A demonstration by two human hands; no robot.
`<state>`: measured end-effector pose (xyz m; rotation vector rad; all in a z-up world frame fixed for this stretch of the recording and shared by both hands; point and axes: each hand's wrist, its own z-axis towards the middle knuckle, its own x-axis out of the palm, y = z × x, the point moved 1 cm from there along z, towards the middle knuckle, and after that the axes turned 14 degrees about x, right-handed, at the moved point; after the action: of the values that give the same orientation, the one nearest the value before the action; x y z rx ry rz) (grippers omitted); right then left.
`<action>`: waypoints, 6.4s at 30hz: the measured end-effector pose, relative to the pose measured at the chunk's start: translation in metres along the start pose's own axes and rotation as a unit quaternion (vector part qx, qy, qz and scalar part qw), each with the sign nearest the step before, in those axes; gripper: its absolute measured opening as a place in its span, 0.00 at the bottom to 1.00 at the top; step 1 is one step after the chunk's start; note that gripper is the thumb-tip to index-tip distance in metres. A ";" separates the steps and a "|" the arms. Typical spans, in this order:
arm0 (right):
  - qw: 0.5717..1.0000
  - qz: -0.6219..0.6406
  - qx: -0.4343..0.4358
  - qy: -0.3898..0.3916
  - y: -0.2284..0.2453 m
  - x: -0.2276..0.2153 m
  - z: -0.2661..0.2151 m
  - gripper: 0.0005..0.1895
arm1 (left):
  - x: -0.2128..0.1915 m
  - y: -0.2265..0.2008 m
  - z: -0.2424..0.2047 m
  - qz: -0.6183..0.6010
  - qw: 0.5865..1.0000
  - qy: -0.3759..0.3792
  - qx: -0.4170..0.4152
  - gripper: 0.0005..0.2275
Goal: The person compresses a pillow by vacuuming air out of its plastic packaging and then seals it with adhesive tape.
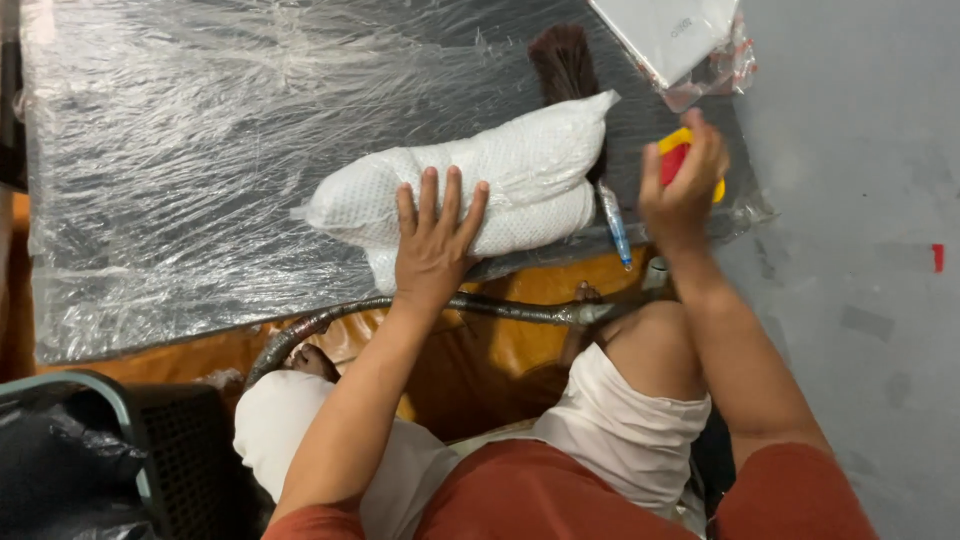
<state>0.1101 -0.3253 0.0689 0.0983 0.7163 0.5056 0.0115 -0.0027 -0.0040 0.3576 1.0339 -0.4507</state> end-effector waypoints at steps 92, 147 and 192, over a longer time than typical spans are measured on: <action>0.791 0.218 0.458 0.341 0.248 -0.007 0.037 0.18 | -0.003 -0.002 0.022 0.079 0.982 -0.155 -0.070 0.18; 0.618 0.380 0.563 0.396 0.199 -0.058 -0.104 0.11 | -0.056 0.005 0.026 -0.030 0.995 0.089 -0.029 0.54; 0.952 -0.221 0.111 0.182 -0.057 -0.001 -0.028 0.37 | -0.062 0.000 0.029 -0.035 0.987 0.150 -0.044 0.54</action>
<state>0.1145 -0.3780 0.0335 0.0517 1.1225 0.0074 0.0064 -0.0048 0.0638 0.3160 1.3596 -0.4194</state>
